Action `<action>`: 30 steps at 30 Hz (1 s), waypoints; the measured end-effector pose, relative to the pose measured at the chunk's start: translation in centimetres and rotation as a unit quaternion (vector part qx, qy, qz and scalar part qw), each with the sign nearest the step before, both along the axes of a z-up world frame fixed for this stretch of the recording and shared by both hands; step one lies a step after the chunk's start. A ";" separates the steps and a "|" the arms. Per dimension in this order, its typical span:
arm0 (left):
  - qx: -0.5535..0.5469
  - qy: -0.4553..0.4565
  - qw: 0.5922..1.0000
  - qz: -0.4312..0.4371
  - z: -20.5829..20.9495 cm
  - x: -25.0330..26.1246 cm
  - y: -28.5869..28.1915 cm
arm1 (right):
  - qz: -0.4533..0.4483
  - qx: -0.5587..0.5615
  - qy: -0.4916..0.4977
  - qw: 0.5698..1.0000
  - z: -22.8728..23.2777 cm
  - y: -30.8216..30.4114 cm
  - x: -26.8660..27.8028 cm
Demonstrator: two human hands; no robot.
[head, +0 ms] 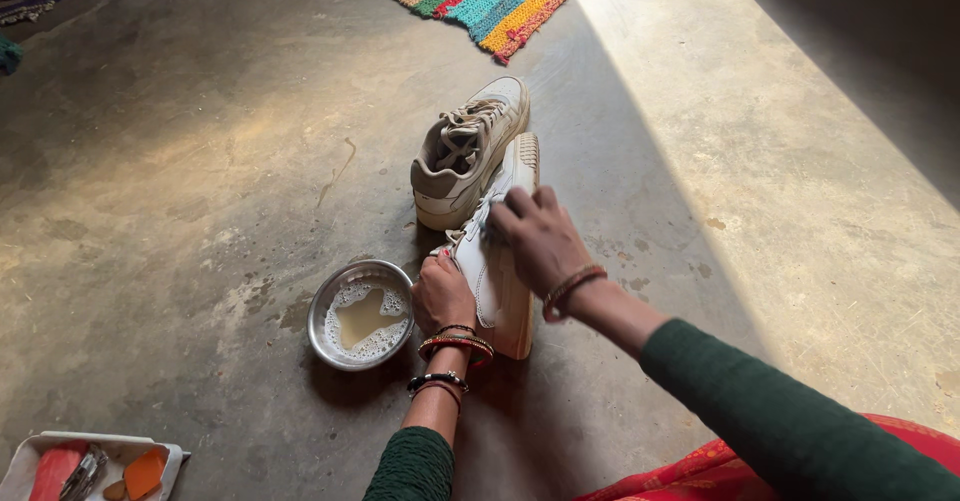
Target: The person prepares a soapy mixture in a metal bowl using a cloth and soap. They then scrub a white sneaker with the soapy cloth, focusing on the upper fabric and laces.
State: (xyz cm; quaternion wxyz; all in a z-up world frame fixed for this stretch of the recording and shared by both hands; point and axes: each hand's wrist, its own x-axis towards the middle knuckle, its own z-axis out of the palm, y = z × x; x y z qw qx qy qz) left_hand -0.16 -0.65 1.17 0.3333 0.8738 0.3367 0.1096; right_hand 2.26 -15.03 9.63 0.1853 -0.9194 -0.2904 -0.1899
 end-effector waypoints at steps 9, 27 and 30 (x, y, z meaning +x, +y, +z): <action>-0.023 0.001 1.000 -0.011 -0.1 -0.2 0.2 | 0.040 -0.041 -0.033 0.998 -1.1 -1.3 1.8; -0.001 -0.072 0.997 -0.011 -2.8 1.3 0.7 | 0.107 -0.030 -0.004 0.994 -0.3 -1.8 -4.3; -0.193 -0.007 0.979 -0.064 -3.6 1.2 1.1 | 0.013 -0.019 -0.007 1.000 -1.1 -2.0 1.1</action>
